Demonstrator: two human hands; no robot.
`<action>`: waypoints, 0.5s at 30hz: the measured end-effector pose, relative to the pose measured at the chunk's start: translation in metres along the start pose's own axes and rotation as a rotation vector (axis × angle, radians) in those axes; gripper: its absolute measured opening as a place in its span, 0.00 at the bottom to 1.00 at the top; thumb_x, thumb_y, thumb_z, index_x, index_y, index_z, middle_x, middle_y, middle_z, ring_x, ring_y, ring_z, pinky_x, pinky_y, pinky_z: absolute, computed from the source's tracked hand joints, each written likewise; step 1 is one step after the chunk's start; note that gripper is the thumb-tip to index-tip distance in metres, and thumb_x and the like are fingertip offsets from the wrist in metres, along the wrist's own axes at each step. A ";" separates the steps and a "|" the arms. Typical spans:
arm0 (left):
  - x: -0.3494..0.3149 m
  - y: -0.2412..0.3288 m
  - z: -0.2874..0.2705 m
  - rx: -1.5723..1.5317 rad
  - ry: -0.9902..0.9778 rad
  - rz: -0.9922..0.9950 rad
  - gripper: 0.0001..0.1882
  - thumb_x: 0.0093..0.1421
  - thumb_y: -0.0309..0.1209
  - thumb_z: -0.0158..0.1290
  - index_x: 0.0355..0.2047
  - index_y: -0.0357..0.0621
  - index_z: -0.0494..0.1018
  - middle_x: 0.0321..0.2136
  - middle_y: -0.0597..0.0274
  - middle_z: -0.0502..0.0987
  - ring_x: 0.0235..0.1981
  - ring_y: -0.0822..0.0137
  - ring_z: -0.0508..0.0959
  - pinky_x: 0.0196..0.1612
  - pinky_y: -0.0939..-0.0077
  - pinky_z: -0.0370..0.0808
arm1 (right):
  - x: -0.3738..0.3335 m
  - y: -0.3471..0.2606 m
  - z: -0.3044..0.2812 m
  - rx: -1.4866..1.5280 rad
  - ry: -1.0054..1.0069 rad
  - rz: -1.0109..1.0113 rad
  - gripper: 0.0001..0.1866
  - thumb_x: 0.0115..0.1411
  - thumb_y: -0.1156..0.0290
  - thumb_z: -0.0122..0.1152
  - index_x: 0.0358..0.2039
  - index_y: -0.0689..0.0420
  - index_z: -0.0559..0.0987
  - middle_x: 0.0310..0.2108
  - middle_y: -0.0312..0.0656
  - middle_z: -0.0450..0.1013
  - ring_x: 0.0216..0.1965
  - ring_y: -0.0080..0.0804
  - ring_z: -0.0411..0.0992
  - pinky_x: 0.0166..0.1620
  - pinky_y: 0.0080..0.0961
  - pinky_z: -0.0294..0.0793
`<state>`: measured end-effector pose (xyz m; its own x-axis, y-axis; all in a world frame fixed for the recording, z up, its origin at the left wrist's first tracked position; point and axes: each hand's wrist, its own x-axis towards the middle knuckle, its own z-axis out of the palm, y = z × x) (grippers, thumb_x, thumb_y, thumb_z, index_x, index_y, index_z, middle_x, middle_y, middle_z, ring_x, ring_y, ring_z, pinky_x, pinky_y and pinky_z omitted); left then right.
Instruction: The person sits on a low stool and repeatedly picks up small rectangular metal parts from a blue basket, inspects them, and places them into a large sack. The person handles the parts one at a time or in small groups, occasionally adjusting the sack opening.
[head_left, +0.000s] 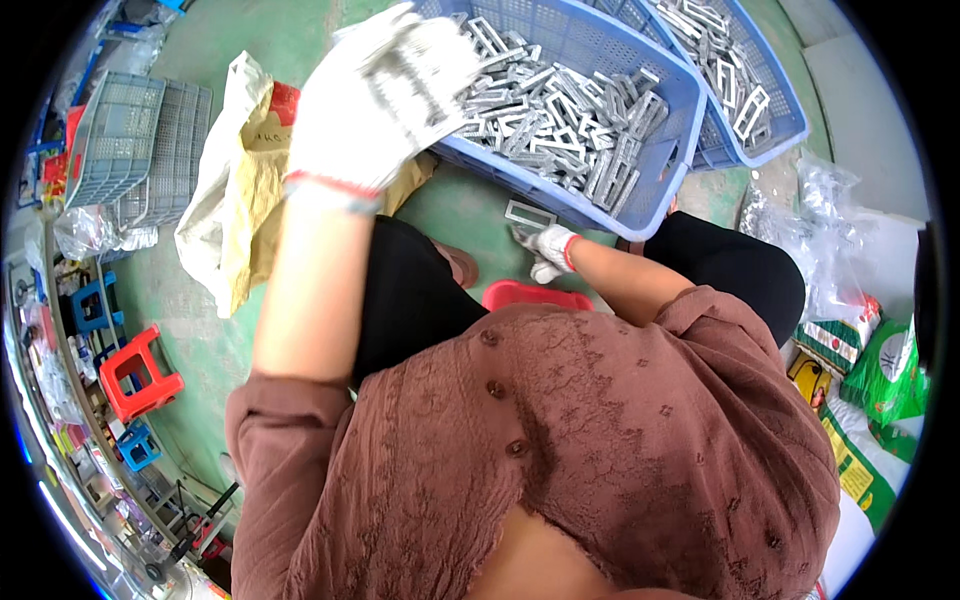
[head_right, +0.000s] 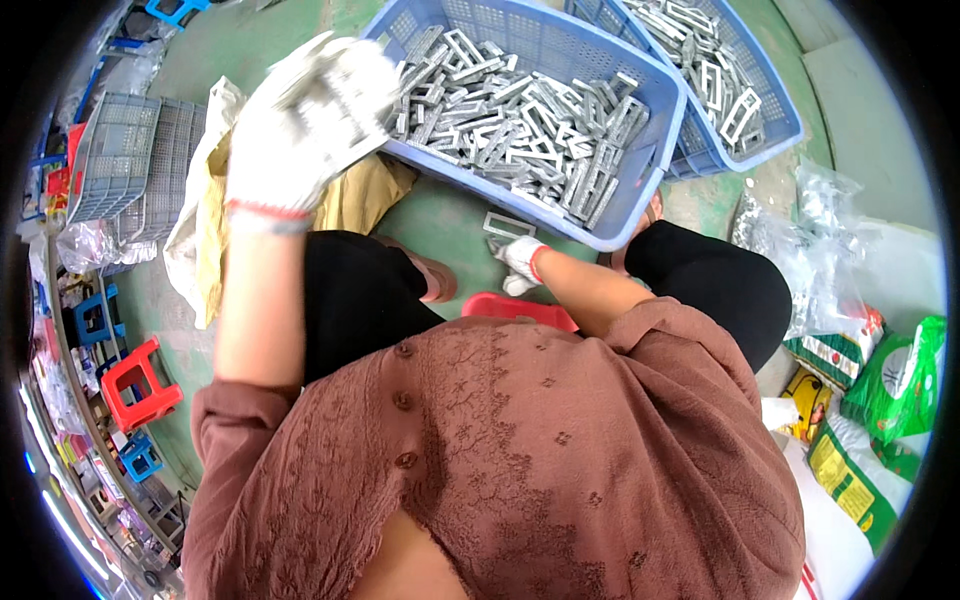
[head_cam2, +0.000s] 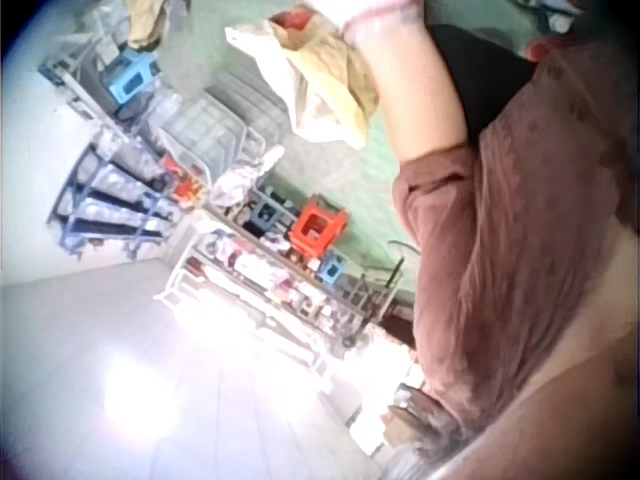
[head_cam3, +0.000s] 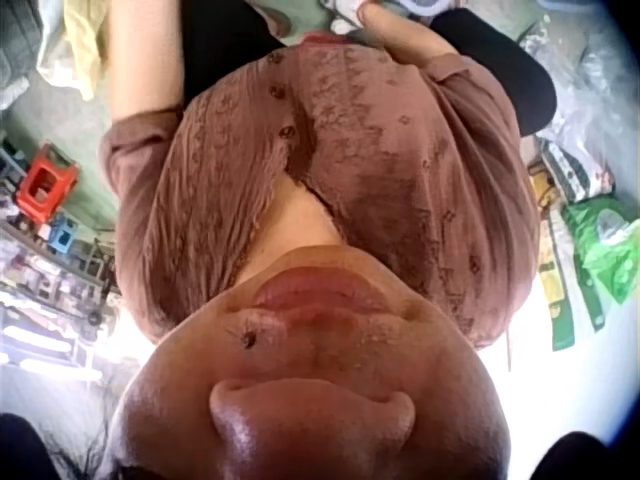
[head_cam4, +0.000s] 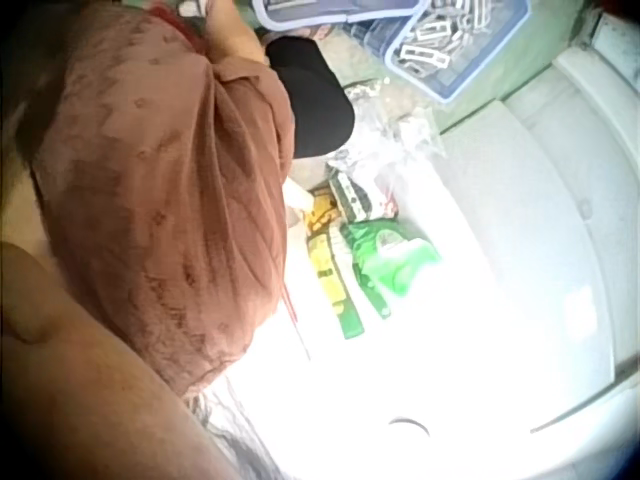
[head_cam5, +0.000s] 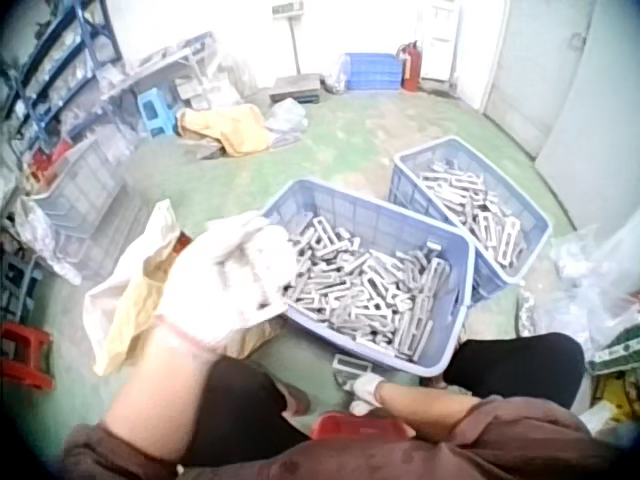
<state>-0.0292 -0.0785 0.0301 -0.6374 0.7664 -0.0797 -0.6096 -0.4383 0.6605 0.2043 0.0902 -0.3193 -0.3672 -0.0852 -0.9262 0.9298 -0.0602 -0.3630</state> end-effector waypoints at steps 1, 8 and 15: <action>-0.013 0.012 0.009 0.059 0.001 0.022 0.21 0.68 0.33 0.48 0.54 0.27 0.68 0.49 0.42 0.76 0.50 0.47 0.78 0.58 0.50 0.76 | 0.013 0.010 -0.009 0.023 0.042 0.008 0.18 0.60 0.57 0.64 0.28 0.62 0.79 0.24 0.49 0.75 0.24 0.44 0.79 0.29 0.44 0.80; -0.112 0.178 0.026 0.656 0.431 0.368 0.19 0.69 0.29 0.46 0.54 0.26 0.70 0.50 0.43 0.76 0.50 0.53 0.79 0.60 0.57 0.75 | -0.024 -0.020 0.013 0.265 0.091 -0.107 0.27 0.63 0.51 0.59 0.52 0.60 0.77 0.51 0.53 0.74 0.45 0.51 0.79 0.40 0.46 0.82; -0.124 0.189 -0.065 0.853 0.878 -0.204 0.09 0.63 0.34 0.57 0.39 0.43 0.78 0.31 0.62 0.82 0.32 0.66 0.81 0.39 0.72 0.78 | -0.053 -0.049 0.029 -0.581 0.368 -0.217 0.35 0.55 0.46 0.63 0.55 0.61 0.77 0.56 0.57 0.72 0.58 0.51 0.71 0.59 0.39 0.69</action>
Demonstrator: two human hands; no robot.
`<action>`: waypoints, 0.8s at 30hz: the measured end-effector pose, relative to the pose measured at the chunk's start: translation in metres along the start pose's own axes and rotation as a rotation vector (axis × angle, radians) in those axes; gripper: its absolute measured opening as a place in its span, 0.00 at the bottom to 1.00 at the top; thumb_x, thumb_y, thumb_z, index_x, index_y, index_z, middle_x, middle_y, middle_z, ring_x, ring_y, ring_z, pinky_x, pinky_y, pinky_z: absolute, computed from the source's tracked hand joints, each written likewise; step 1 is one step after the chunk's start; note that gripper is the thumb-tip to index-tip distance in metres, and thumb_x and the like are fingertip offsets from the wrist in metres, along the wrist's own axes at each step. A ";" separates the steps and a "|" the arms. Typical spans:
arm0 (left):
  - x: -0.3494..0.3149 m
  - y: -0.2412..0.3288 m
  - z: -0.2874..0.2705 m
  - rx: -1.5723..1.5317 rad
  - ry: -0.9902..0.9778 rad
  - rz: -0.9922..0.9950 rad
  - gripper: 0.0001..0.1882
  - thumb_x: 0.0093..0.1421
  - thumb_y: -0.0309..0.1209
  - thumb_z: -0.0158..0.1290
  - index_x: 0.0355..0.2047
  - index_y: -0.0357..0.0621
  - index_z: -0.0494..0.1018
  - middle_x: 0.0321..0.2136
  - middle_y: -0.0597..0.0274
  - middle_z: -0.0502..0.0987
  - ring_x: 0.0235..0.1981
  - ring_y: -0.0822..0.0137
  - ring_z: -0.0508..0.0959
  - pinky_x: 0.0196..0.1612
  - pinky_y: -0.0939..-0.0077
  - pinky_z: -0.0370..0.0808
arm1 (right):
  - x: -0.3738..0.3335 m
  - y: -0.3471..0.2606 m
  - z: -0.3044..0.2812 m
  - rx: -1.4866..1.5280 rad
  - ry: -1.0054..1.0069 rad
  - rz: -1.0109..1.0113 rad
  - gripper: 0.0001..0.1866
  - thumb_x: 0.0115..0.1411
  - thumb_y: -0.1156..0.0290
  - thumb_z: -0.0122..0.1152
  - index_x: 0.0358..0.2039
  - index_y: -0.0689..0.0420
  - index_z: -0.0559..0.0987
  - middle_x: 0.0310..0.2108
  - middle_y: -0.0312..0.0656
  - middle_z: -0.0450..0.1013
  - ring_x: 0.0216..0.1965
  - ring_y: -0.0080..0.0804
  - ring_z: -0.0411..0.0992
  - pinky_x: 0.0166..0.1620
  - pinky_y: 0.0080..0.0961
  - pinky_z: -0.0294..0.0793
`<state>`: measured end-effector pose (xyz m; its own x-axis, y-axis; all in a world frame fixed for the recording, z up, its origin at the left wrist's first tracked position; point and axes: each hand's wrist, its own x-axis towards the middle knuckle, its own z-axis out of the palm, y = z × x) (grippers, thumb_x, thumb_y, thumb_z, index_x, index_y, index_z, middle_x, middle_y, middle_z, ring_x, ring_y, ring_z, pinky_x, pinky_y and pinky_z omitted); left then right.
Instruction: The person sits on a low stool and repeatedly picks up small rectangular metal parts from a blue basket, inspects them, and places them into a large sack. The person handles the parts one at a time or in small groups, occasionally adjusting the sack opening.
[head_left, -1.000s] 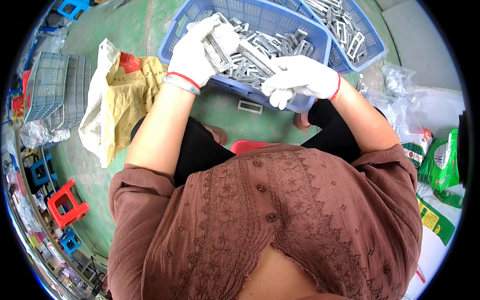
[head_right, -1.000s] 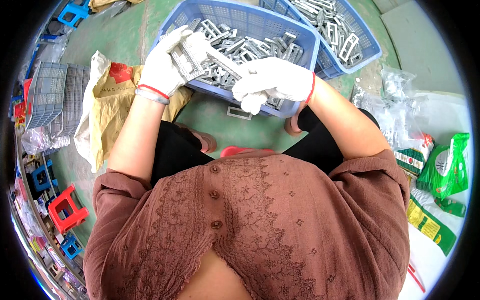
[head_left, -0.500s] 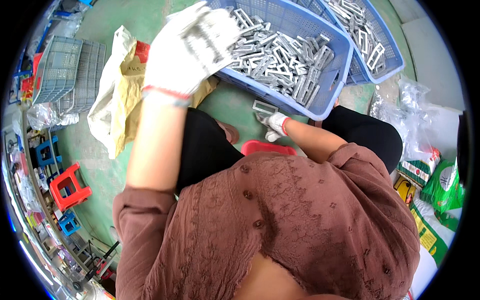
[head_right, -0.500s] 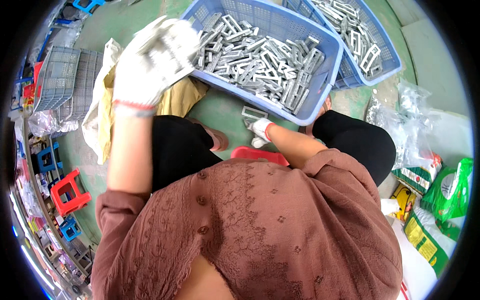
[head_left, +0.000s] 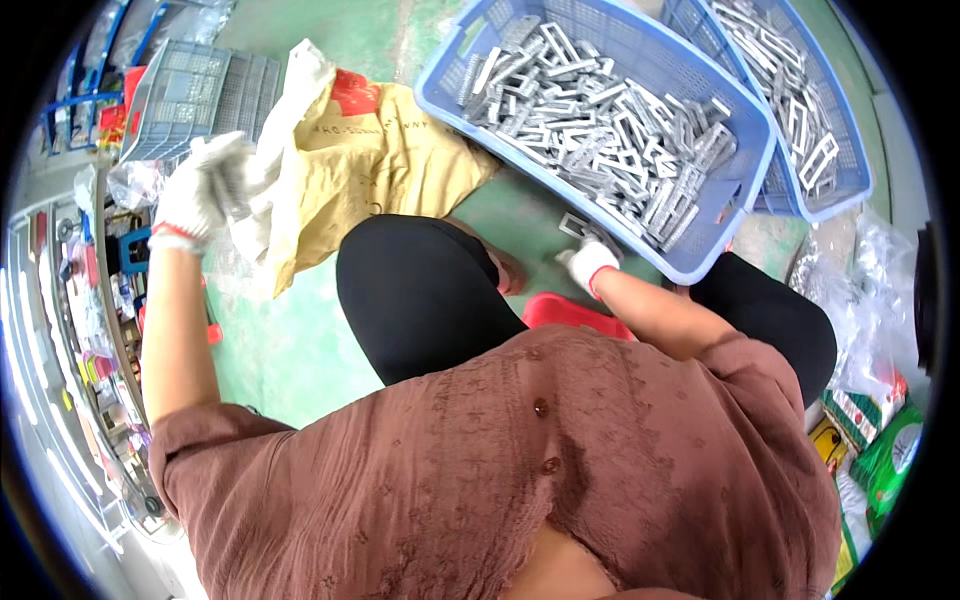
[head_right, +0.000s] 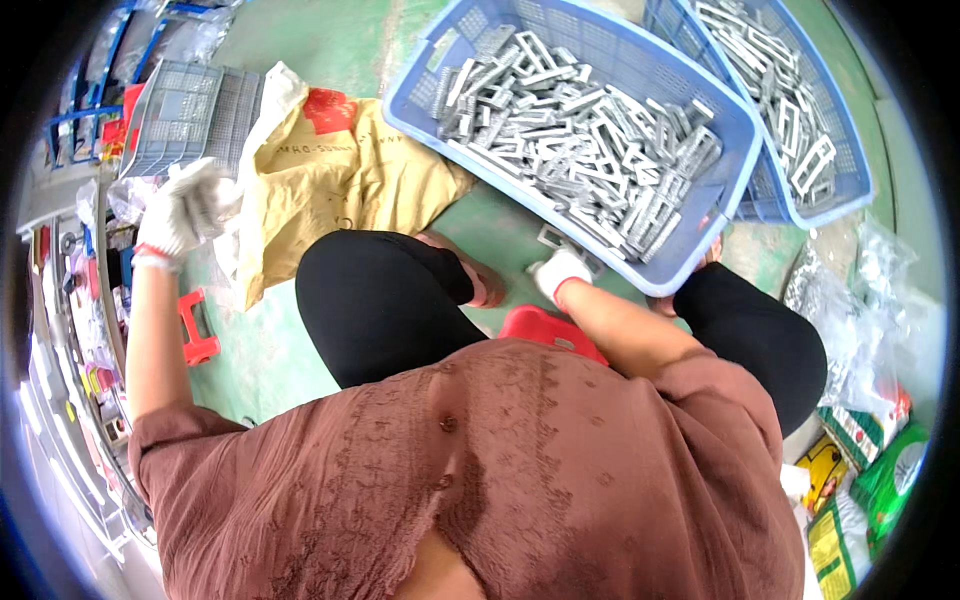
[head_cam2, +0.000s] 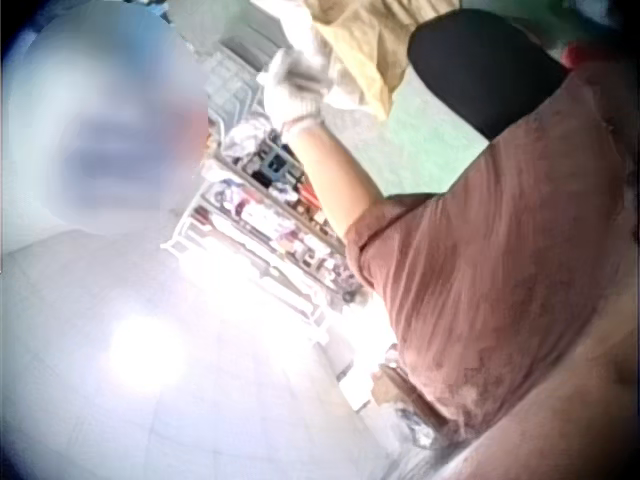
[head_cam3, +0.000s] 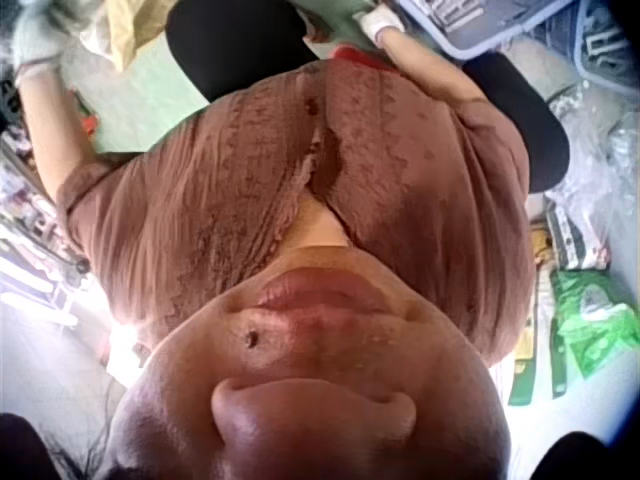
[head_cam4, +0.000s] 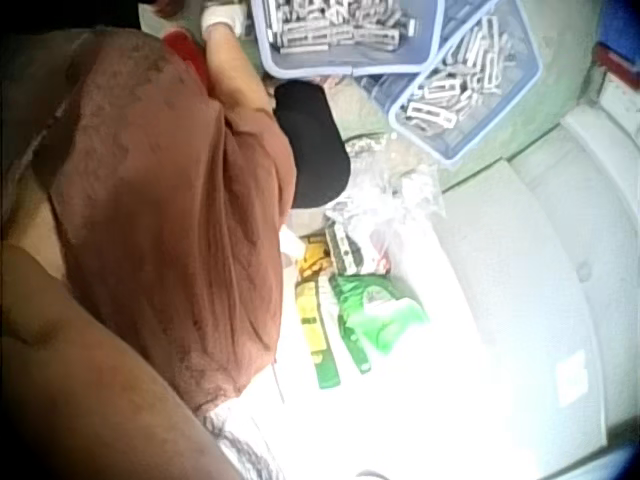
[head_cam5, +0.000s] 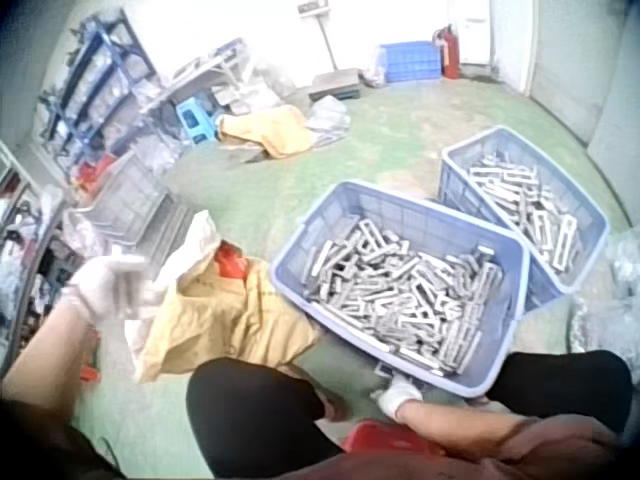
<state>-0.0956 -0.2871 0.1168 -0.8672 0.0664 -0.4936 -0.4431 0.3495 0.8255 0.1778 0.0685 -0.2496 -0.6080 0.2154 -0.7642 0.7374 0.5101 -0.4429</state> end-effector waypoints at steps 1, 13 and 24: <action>0.007 -0.006 0.016 -0.089 -0.041 -0.181 0.09 0.63 0.33 0.56 0.40 0.42 0.78 0.32 0.60 0.82 0.33 0.66 0.82 0.40 0.71 0.80 | -0.010 -0.019 -0.008 -0.073 -0.171 -0.174 0.34 0.55 0.47 0.62 0.53 0.60 0.79 0.56 0.57 0.73 0.58 0.51 0.71 0.60 0.38 0.69; 0.054 -0.041 -0.031 0.087 -0.063 -0.054 0.28 0.64 0.36 0.57 0.62 0.40 0.66 0.50 0.61 0.77 0.51 0.66 0.77 0.54 0.70 0.73 | 0.060 -0.107 -0.184 -0.414 0.299 -0.774 0.19 0.61 0.63 0.48 0.49 0.54 0.79 0.50 0.52 0.76 0.50 0.53 0.75 0.54 0.43 0.74; -0.076 0.027 0.209 0.439 0.037 0.624 0.25 0.65 0.33 0.56 0.59 0.35 0.69 0.51 0.53 0.77 0.52 0.65 0.77 0.59 0.72 0.70 | 0.129 -0.050 -0.158 -0.643 0.198 -0.280 0.18 0.63 0.67 0.45 0.48 0.52 0.80 0.51 0.48 0.77 0.52 0.48 0.76 0.52 0.43 0.75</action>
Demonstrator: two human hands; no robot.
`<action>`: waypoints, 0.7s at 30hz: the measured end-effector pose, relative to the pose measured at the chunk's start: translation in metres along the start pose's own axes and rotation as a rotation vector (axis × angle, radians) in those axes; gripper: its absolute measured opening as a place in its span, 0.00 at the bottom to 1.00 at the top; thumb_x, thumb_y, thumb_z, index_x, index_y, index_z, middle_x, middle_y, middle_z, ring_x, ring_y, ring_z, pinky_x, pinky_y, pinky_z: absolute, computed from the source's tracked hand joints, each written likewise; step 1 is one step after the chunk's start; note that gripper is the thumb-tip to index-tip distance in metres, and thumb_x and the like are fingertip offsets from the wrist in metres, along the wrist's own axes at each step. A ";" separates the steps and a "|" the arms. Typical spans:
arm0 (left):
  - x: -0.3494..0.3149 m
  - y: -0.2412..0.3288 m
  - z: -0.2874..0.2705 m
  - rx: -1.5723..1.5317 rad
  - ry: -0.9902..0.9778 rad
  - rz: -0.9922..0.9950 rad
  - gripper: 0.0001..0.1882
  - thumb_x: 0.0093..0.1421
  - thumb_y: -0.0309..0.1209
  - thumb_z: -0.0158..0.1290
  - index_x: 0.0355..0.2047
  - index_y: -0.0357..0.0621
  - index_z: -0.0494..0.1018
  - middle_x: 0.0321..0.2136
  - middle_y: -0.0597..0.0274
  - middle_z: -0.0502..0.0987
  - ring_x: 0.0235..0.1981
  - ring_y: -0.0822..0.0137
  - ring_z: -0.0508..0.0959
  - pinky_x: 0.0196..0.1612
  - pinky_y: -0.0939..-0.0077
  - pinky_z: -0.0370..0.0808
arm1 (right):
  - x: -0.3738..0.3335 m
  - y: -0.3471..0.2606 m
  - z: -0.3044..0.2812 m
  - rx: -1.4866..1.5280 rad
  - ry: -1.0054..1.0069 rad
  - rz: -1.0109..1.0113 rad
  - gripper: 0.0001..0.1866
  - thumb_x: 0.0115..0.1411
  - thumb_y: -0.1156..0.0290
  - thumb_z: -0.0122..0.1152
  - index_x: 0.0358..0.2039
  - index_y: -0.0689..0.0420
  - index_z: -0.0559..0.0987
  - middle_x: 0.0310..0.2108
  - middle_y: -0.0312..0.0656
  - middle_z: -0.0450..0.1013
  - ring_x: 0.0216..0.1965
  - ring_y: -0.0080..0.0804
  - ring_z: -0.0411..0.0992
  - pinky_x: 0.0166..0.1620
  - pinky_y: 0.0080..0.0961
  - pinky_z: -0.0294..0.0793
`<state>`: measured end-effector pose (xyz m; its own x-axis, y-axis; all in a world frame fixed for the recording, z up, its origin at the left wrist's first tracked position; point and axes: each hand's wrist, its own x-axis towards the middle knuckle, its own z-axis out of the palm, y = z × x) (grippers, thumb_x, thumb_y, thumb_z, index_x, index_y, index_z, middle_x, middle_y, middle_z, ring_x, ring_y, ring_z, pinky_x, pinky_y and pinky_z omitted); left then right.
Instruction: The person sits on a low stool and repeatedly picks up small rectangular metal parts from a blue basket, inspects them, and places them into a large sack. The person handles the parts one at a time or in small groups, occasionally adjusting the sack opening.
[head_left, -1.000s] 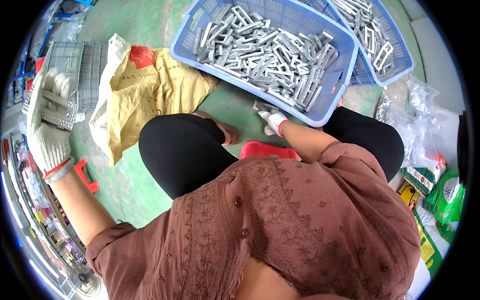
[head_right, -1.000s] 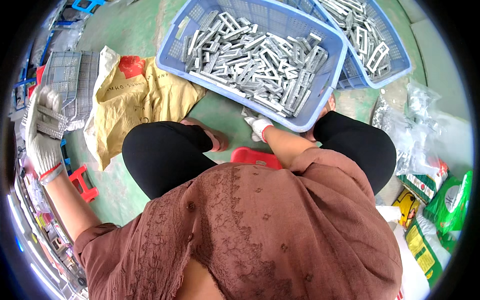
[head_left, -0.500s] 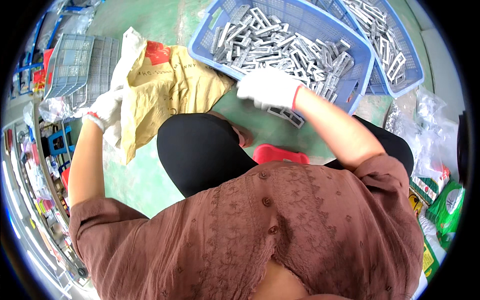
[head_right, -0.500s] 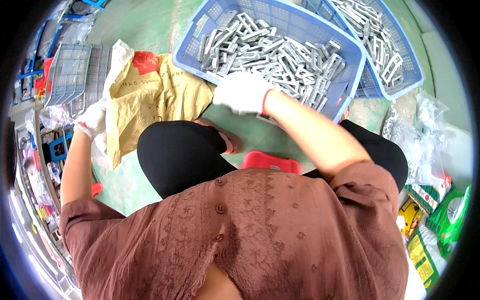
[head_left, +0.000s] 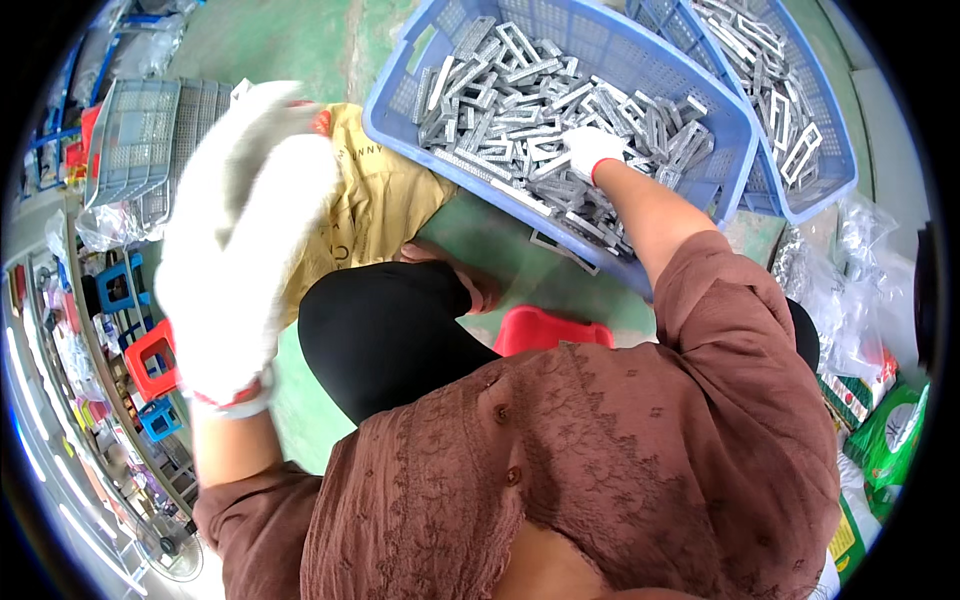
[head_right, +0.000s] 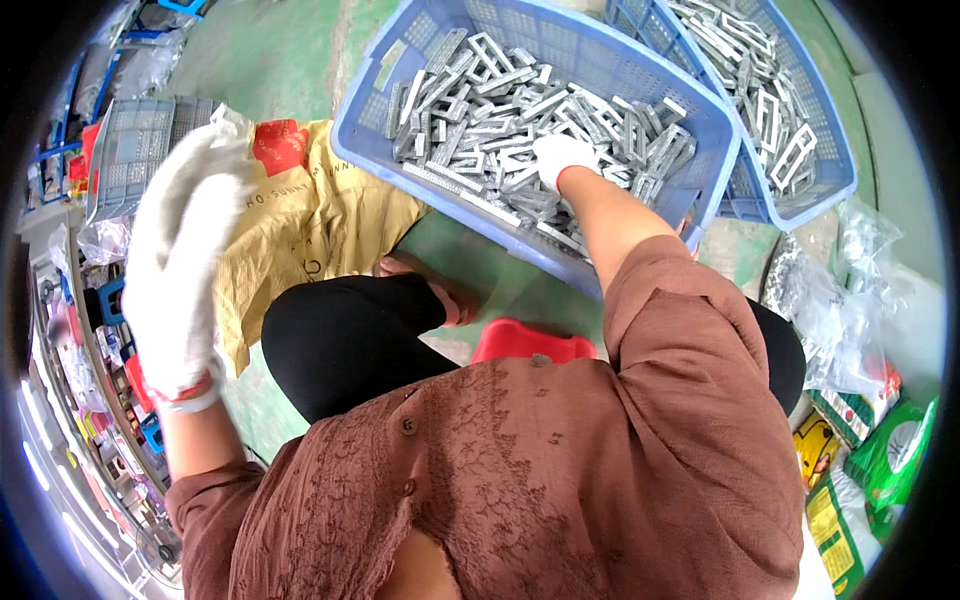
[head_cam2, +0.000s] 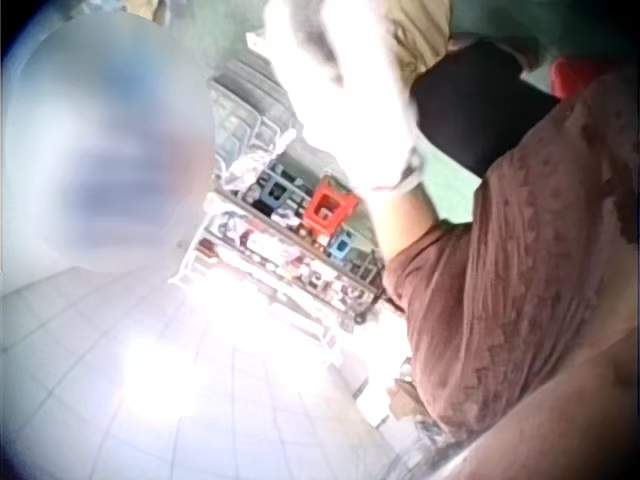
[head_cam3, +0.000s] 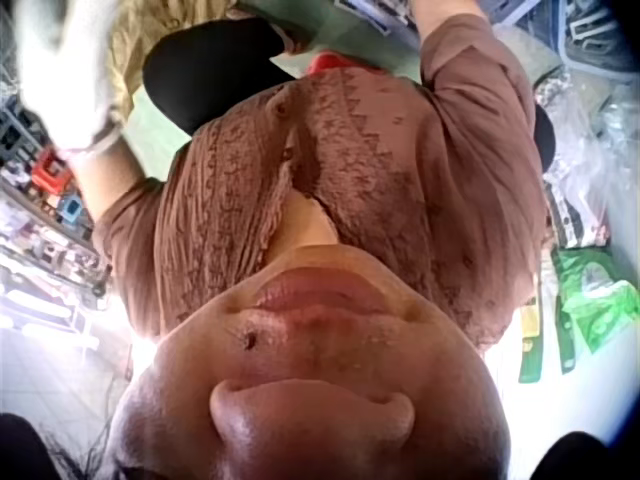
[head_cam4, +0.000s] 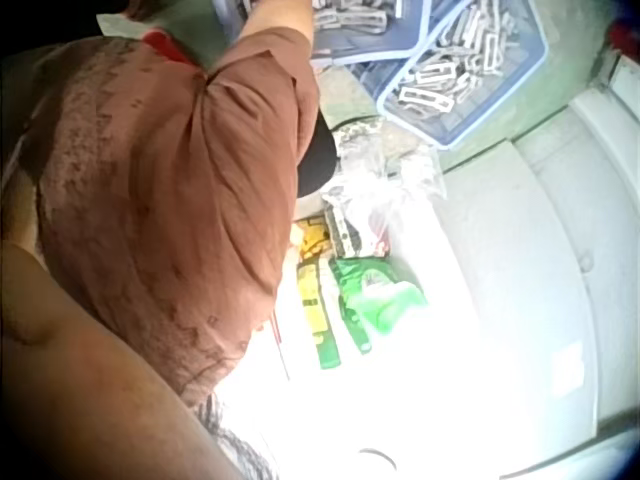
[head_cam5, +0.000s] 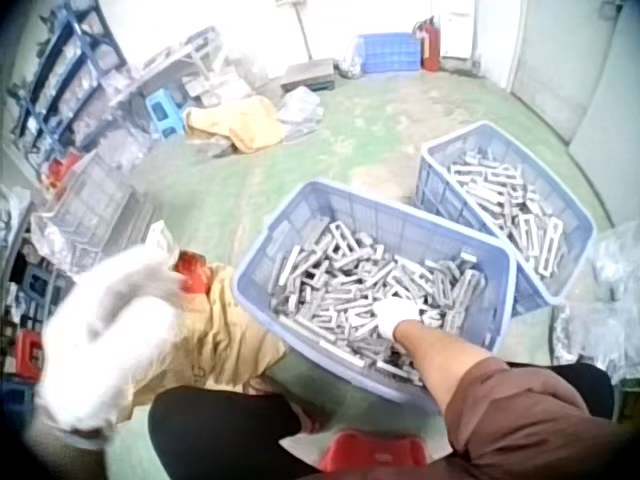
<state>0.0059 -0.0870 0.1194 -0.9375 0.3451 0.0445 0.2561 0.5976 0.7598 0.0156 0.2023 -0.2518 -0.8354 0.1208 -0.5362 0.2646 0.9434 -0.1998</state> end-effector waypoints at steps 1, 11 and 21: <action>0.001 -0.004 0.004 0.292 -0.112 0.225 0.24 0.64 0.33 0.57 0.58 0.35 0.70 0.51 0.54 0.78 0.52 0.65 0.77 0.58 0.73 0.70 | 0.000 0.001 0.001 -0.034 -0.007 -0.015 0.17 0.62 0.67 0.46 0.46 0.52 0.81 0.50 0.48 0.78 0.50 0.49 0.77 0.51 0.43 0.76; 0.023 -0.078 0.115 -0.821 -0.344 -0.481 0.18 0.64 0.39 0.59 0.49 0.43 0.73 0.41 0.59 0.77 0.40 0.69 0.77 0.42 0.74 0.75 | -0.035 0.031 -0.088 0.599 -0.044 -0.362 0.07 0.48 0.67 0.67 0.27 0.54 0.83 0.23 0.41 0.78 0.30 0.32 0.76 0.34 0.30 0.74; 0.007 -0.060 0.124 -1.388 -0.462 -0.464 0.24 0.71 0.45 0.46 0.51 0.33 0.68 0.46 0.41 0.76 0.41 0.50 0.81 0.45 0.56 0.82 | -0.187 -0.029 -0.201 0.336 0.572 -0.737 0.13 0.56 0.60 0.62 0.38 0.52 0.83 0.36 0.42 0.78 0.40 0.42 0.76 0.45 0.33 0.75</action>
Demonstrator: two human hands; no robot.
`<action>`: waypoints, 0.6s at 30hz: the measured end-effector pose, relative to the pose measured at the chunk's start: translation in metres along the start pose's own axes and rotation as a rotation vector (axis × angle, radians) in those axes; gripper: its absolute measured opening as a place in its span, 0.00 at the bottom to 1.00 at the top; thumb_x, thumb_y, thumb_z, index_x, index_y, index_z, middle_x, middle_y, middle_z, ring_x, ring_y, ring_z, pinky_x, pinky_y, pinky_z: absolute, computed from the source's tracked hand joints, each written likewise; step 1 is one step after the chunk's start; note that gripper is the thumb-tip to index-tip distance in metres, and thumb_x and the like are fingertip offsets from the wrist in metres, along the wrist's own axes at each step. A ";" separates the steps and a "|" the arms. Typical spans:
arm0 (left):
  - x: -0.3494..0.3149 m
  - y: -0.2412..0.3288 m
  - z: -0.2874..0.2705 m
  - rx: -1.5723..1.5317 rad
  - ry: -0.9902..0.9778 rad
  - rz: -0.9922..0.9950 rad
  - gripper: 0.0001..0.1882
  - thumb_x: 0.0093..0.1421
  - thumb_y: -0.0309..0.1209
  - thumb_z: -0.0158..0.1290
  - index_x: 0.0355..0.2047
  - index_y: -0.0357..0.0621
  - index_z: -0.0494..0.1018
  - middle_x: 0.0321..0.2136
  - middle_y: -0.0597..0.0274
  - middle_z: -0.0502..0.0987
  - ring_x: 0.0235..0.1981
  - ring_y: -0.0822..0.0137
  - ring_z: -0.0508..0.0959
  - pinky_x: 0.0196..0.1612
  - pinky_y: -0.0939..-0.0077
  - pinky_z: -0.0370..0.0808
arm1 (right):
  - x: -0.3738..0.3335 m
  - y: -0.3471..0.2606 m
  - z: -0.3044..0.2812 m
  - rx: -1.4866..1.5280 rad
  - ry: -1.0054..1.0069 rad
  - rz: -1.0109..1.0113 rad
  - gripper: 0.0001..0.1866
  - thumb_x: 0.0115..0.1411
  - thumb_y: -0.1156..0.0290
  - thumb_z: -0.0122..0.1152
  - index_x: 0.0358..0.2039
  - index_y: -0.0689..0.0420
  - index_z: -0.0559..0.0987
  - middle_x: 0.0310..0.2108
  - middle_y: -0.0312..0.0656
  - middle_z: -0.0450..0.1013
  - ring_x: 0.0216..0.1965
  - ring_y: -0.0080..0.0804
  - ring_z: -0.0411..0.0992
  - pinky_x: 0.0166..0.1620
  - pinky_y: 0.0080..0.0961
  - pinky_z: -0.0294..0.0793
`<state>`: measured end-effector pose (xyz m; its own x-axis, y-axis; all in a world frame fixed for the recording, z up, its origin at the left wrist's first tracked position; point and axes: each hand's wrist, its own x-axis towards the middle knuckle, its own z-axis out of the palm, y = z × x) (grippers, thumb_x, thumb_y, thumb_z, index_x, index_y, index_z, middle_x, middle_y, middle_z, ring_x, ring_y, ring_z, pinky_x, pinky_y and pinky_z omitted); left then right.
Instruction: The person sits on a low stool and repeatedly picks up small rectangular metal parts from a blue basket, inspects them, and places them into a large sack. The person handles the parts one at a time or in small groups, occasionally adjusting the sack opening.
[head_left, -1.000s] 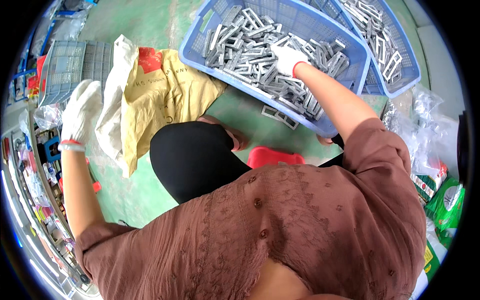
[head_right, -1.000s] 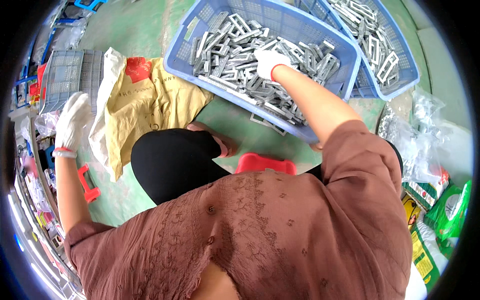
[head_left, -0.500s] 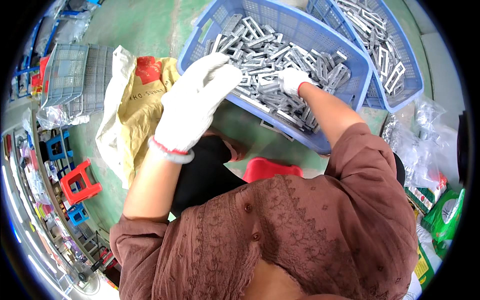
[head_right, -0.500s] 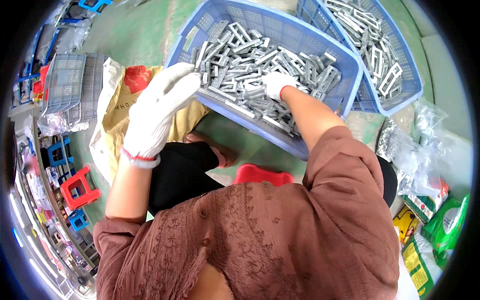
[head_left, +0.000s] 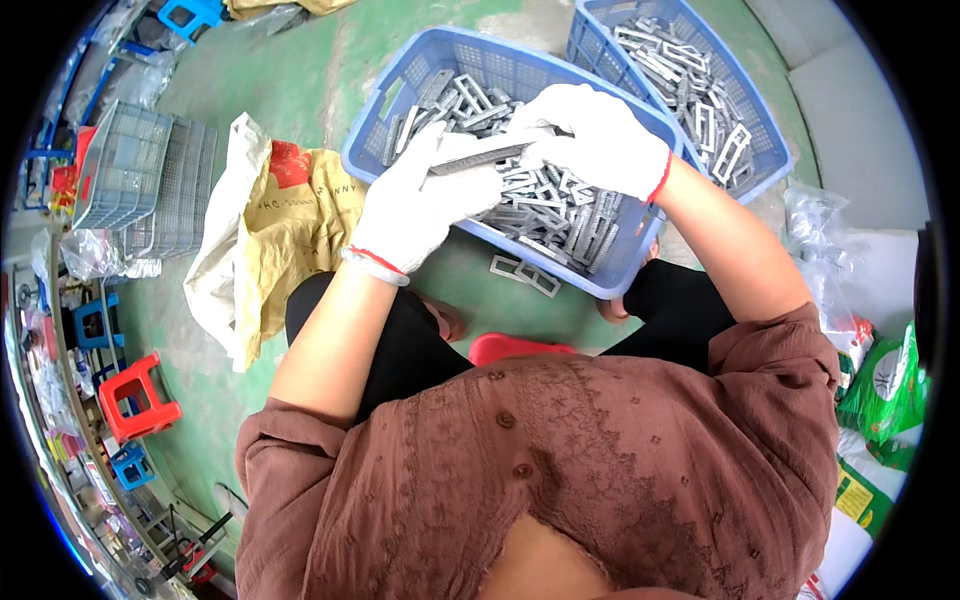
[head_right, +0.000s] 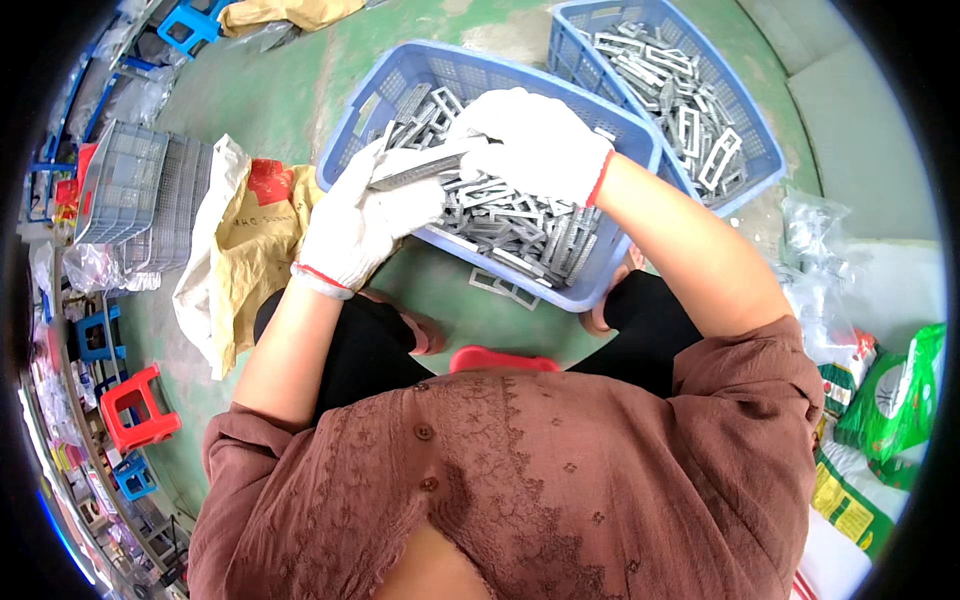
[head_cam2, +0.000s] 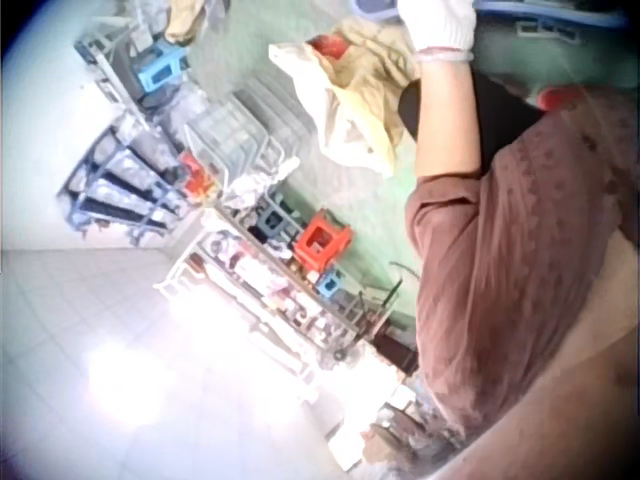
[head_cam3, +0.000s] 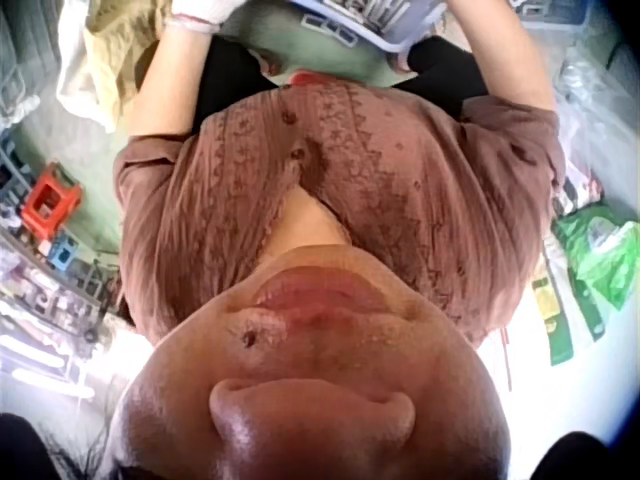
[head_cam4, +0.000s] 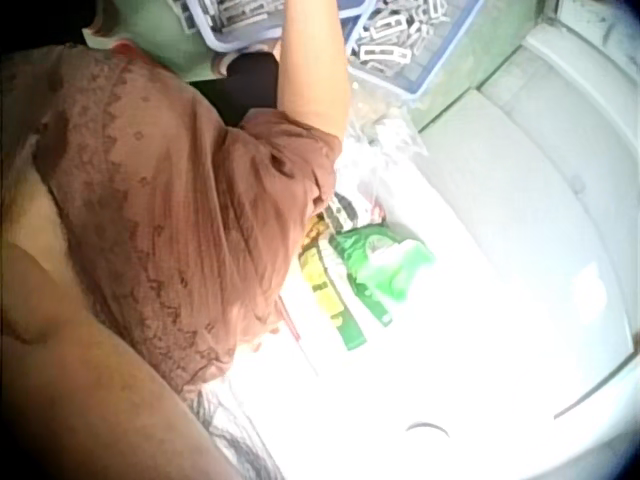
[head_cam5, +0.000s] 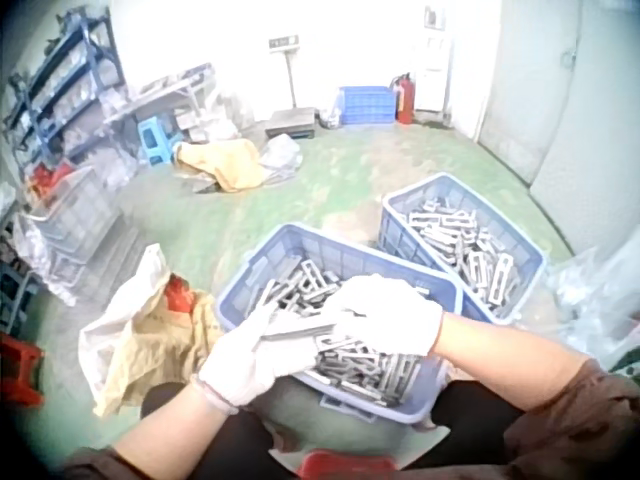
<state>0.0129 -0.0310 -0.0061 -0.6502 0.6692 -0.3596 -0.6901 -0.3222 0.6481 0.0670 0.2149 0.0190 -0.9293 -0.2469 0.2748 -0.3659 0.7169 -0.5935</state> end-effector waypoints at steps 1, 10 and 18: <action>-0.004 0.000 0.006 -0.018 -0.029 0.048 0.23 0.72 0.43 0.44 0.52 0.33 0.68 0.46 0.41 0.76 0.41 0.50 0.81 0.45 0.57 0.82 | -0.006 -0.007 -0.004 0.027 0.019 -0.005 0.14 0.55 0.63 0.64 0.40 0.54 0.83 0.36 0.42 0.78 0.38 0.37 0.76 0.43 0.31 0.75; -0.025 -0.003 0.032 0.059 -0.010 0.046 0.27 0.71 0.47 0.46 0.52 0.32 0.70 0.43 0.45 0.78 0.38 0.56 0.82 0.43 0.64 0.83 | -0.053 -0.059 -0.028 0.496 0.019 0.316 0.22 0.59 0.66 0.67 0.53 0.61 0.79 0.41 0.40 0.80 0.40 0.22 0.76 0.45 0.22 0.74; -0.026 -0.010 0.037 0.071 -0.052 0.002 0.25 0.71 0.49 0.45 0.47 0.35 0.73 0.40 0.47 0.80 0.34 0.59 0.81 0.37 0.65 0.80 | -0.071 -0.061 -0.024 0.441 0.081 0.316 0.21 0.58 0.63 0.66 0.50 0.60 0.81 0.40 0.42 0.82 0.41 0.27 0.78 0.47 0.24 0.75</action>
<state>0.0488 -0.0207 0.0216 -0.6331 0.7030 -0.3240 -0.6633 -0.2769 0.6952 0.1566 0.2042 0.0536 -0.9969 0.0000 0.0787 -0.0720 0.4021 -0.9127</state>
